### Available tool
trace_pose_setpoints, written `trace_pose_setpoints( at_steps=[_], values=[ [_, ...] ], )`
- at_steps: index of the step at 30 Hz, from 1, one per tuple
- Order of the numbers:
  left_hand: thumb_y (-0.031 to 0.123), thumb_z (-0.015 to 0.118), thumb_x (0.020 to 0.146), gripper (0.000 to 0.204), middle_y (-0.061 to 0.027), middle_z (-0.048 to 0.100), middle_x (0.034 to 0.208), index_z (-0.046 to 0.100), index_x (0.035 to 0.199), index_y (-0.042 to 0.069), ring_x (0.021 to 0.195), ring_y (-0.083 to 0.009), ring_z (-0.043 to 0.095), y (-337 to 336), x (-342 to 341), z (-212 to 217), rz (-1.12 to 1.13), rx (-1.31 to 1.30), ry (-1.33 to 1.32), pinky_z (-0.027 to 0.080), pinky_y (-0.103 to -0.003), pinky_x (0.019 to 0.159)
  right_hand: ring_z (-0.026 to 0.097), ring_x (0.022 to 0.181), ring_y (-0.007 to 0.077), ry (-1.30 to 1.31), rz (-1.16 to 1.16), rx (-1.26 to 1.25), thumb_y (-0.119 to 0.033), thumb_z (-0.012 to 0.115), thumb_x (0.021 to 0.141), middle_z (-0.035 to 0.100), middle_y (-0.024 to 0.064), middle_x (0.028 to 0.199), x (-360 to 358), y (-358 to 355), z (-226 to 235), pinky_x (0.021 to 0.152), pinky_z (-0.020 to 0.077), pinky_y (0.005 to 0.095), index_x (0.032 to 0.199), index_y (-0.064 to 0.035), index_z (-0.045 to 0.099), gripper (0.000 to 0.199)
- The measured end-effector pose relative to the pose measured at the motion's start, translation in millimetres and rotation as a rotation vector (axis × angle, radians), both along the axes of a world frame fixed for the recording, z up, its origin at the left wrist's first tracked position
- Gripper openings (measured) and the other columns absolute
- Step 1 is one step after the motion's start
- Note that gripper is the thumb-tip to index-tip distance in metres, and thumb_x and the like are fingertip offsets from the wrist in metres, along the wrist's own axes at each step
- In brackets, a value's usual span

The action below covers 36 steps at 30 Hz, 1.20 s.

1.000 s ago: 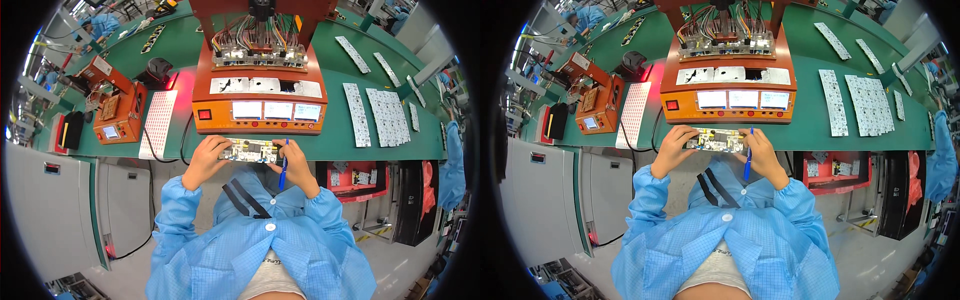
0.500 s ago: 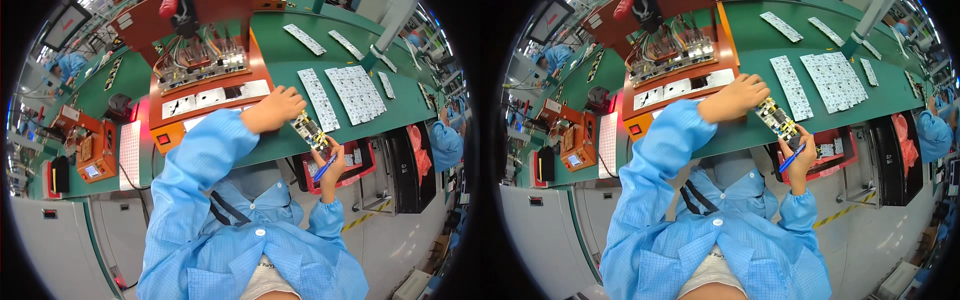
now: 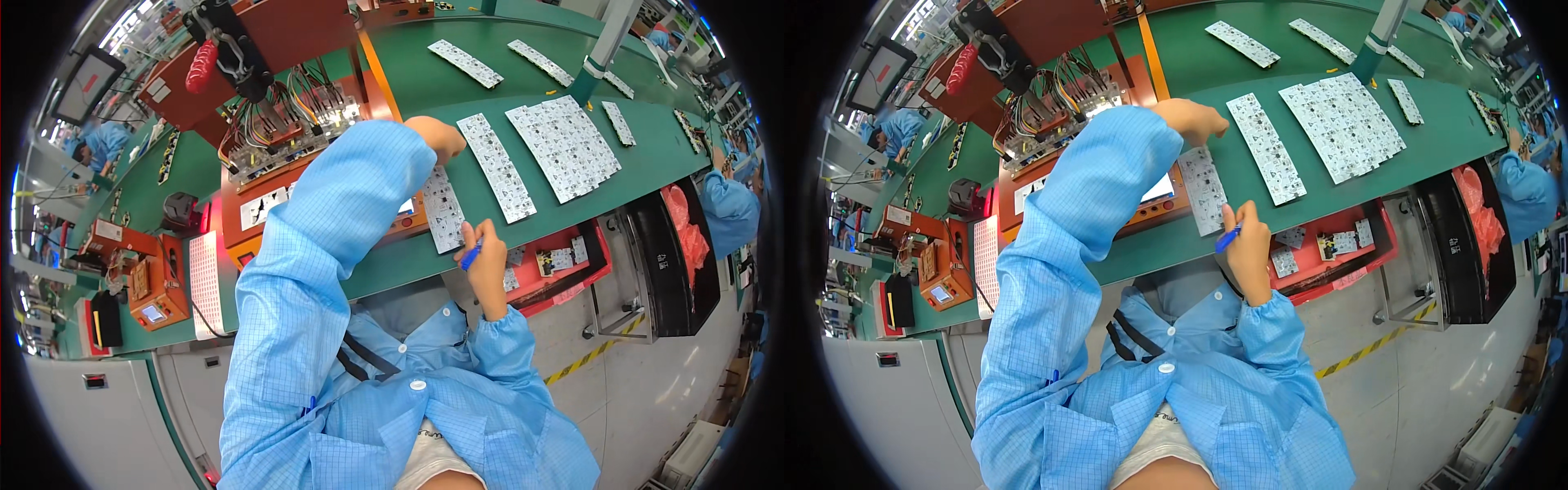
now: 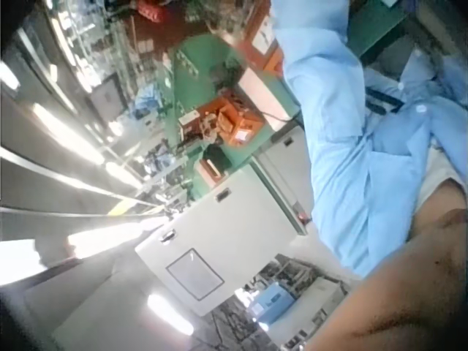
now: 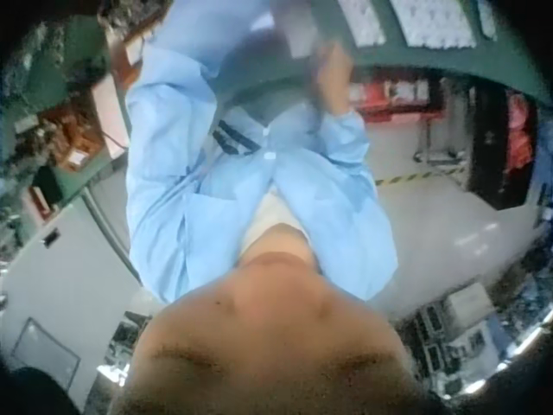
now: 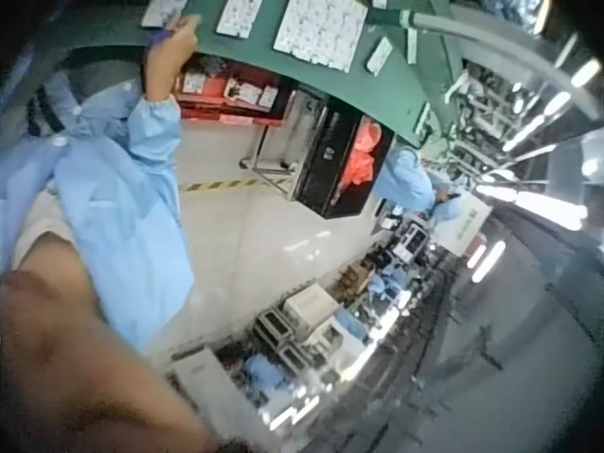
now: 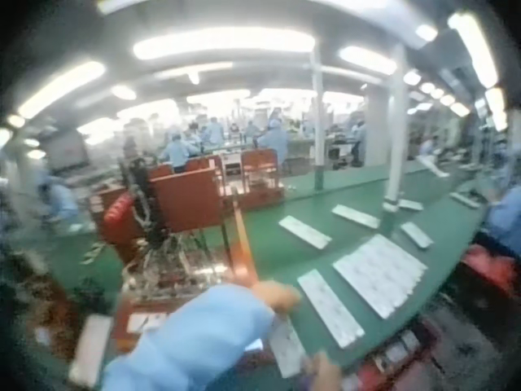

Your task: Testing printed circuit boards using a test fixture and marking them with a pen.

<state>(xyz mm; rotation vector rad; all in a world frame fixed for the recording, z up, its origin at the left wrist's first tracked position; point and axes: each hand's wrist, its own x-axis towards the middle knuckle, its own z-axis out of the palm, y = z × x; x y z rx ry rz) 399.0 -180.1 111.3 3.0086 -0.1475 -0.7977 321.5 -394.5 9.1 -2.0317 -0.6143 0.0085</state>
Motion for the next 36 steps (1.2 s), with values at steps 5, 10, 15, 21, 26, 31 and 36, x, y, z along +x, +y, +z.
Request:
trace_pose_setpoints(
  at_steps=[5,10,15,21,26,31,36],
  values=[
    [0.004,0.058,0.073,0.050,-0.0148,0.058,0.113,0.049,0.122,0.001,0.105,-0.0287,0.057,-25.2,-78.0,-5.5,-0.156,-0.001,-0.841,0.037,-0.056,0.099,0.053,0.050,0.0423,-0.346,-0.063,-0.274,-0.027,0.055,0.095,0.051,0.0211,0.054,13.5,-1.1,9.9,0.043,0.0362,0.0494,0.076,-0.0050,0.047,0.030],
    [-0.009,0.051,0.066,0.056,-0.0161,0.058,0.111,0.053,0.121,0.004,0.104,-0.0345,0.055,-67.0,-231.9,-20.9,-0.016,-0.667,-0.757,0.043,-0.046,0.090,0.056,0.054,0.0410,-0.613,0.025,-0.132,-0.029,0.058,0.092,0.053,0.0189,0.054,130.0,47.7,57.1,0.046,0.0389,0.0483,0.075,-0.0074,0.050,0.029],
    [-0.009,0.051,0.073,0.038,-0.0147,0.068,0.094,0.059,0.109,0.000,0.088,-0.0270,0.067,-115.6,-351.1,-83.6,0.833,-0.987,-0.742,0.051,-0.035,0.083,0.062,0.080,0.0426,-0.628,0.067,-0.415,-0.034,0.066,0.083,0.064,0.0195,0.082,286.7,170.6,46.6,0.064,0.0481,0.0523,0.094,-0.0067,0.052,0.033],
    [-0.009,0.051,0.075,0.037,-0.0119,0.069,0.095,0.059,0.110,0.001,0.089,-0.0263,0.066,-114.0,-392.2,-95.1,1.126,-0.676,-1.036,0.051,-0.034,0.076,0.065,0.084,0.0382,-0.528,0.045,-0.529,-0.020,0.065,0.077,0.065,0.0229,0.089,406.4,197.3,-12.8,0.068,0.0517,0.0475,0.099,-0.0045,0.053,0.029],
    [-0.007,0.055,0.075,0.030,-0.0143,0.069,0.091,0.060,0.104,-0.001,0.088,-0.0263,0.067,-91.4,-386.1,-79.1,1.262,-0.778,-1.124,0.050,-0.035,0.081,0.066,0.067,0.0272,0.527,0.290,-0.072,-0.028,0.073,0.077,0.065,0.0131,0.083,404.0,181.4,22.5,0.058,0.0524,0.0394,0.095,-0.0039,0.058,0.033],
    [-0.005,0.059,0.075,0.027,-0.0125,0.068,0.095,0.063,0.101,0.001,0.092,-0.0284,0.064,-64.3,-363.0,-61.5,0.776,-0.676,-0.993,0.050,-0.036,0.081,0.065,0.086,0.0288,0.845,0.554,0.260,-0.033,0.063,0.087,0.065,0.0169,0.100,272.8,92.4,79.2,0.074,0.0543,0.0401,0.115,0.0024,0.055,0.046],
    [0.002,0.066,0.076,0.028,-0.0046,0.063,0.115,0.067,0.103,0.011,0.108,-0.0237,0.059,-60.3,-309.0,-31.8,0.231,-0.426,-1.208,0.046,-0.043,0.092,0.066,0.088,0.0321,0.744,0.660,0.364,-0.037,0.070,0.074,0.061,0.0249,0.106,130.1,-40.6,96.1,0.073,0.0567,0.0404,0.123,0.0079,0.047,0.071]
  ],
)
